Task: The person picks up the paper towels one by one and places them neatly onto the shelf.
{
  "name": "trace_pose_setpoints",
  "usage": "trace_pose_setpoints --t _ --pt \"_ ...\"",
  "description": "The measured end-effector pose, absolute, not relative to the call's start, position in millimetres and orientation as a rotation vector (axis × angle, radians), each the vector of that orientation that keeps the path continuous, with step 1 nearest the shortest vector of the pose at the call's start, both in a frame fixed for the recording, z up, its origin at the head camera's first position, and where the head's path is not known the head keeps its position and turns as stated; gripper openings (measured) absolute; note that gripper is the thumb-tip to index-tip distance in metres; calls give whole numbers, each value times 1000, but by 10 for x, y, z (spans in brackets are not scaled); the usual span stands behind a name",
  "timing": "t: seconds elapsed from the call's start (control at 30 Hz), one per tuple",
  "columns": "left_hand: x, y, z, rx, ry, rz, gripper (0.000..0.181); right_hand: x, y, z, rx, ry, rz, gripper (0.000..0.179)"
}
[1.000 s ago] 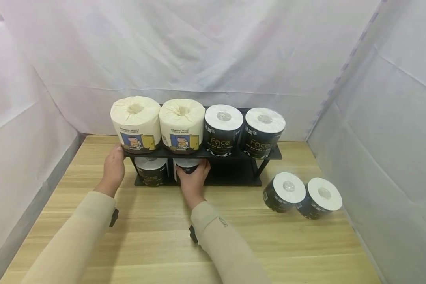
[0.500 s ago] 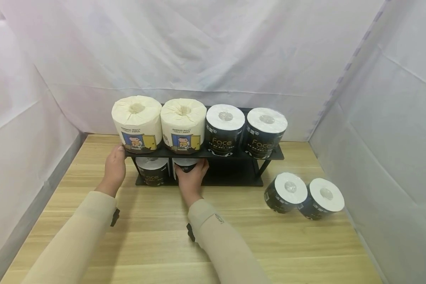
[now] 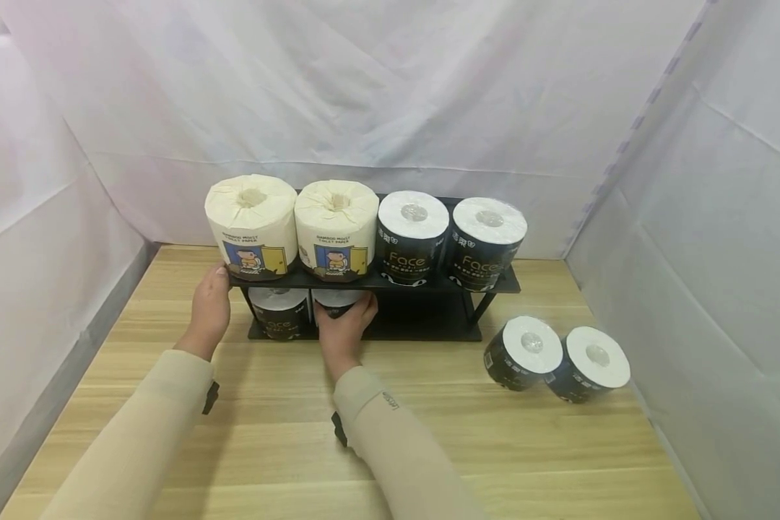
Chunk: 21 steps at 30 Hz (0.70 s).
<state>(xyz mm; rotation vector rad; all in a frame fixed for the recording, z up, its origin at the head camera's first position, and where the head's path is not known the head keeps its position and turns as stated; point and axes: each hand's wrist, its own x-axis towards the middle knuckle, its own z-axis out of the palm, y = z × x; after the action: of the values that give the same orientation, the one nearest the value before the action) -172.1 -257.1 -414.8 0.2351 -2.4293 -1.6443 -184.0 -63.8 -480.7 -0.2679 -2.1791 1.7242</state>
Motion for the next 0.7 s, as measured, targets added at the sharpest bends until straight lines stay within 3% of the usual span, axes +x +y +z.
trace_pose_setpoints --t 0.7 --pt "-1723 -2569 -4154 236 -2422 -1648 59 -1761 -757 -4846 -352 -2128 1709 101"
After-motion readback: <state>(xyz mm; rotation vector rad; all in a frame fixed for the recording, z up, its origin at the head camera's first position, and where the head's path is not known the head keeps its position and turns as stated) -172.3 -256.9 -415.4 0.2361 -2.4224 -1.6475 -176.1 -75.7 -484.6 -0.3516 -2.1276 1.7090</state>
